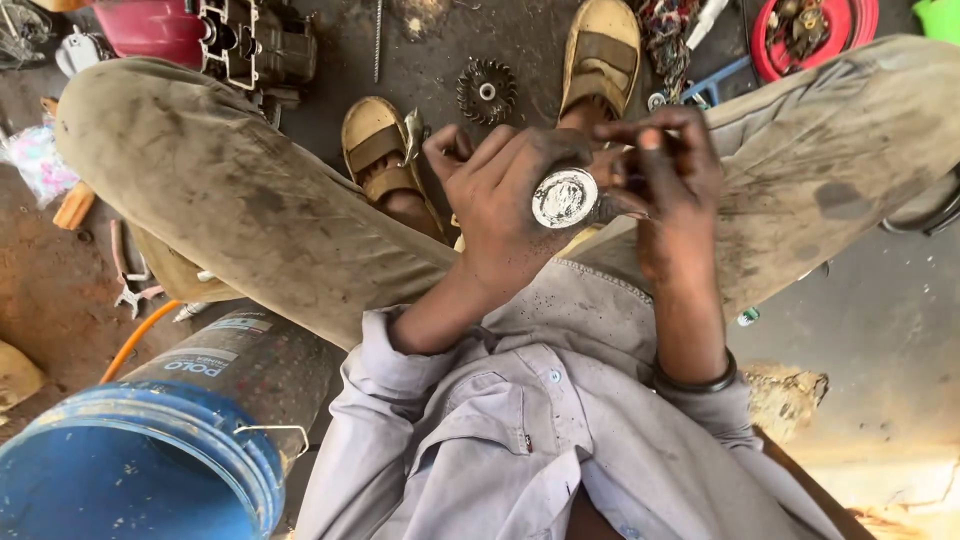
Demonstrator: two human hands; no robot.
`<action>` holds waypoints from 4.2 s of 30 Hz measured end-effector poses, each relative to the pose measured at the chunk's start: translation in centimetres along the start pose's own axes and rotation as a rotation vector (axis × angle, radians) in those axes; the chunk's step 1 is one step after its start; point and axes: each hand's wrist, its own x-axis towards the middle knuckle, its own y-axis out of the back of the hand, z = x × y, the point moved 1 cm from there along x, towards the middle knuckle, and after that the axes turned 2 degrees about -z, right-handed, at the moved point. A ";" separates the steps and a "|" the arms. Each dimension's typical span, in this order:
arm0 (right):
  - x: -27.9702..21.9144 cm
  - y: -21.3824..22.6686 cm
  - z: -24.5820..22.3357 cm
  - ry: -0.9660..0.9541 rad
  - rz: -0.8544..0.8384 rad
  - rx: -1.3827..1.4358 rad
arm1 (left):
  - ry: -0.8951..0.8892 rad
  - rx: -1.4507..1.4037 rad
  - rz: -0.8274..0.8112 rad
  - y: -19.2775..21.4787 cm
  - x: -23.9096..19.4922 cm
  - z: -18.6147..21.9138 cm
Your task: Inspecting and cleaning engine components including a piston and crankshaft.
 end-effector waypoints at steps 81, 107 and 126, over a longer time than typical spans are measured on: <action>-2.6 0.7 5.0 -0.204 -0.378 0.064 | -0.126 -1.082 -0.390 -1.4 2.0 -3.3; -3.2 -3.7 -8.8 0.596 -0.547 -1.032 | -0.156 -0.149 -0.346 2.3 1.2 -2.1; -4.8 -4.4 -5.5 0.609 -0.453 -0.641 | -0.439 0.307 -0.021 3.2 0.9 -1.7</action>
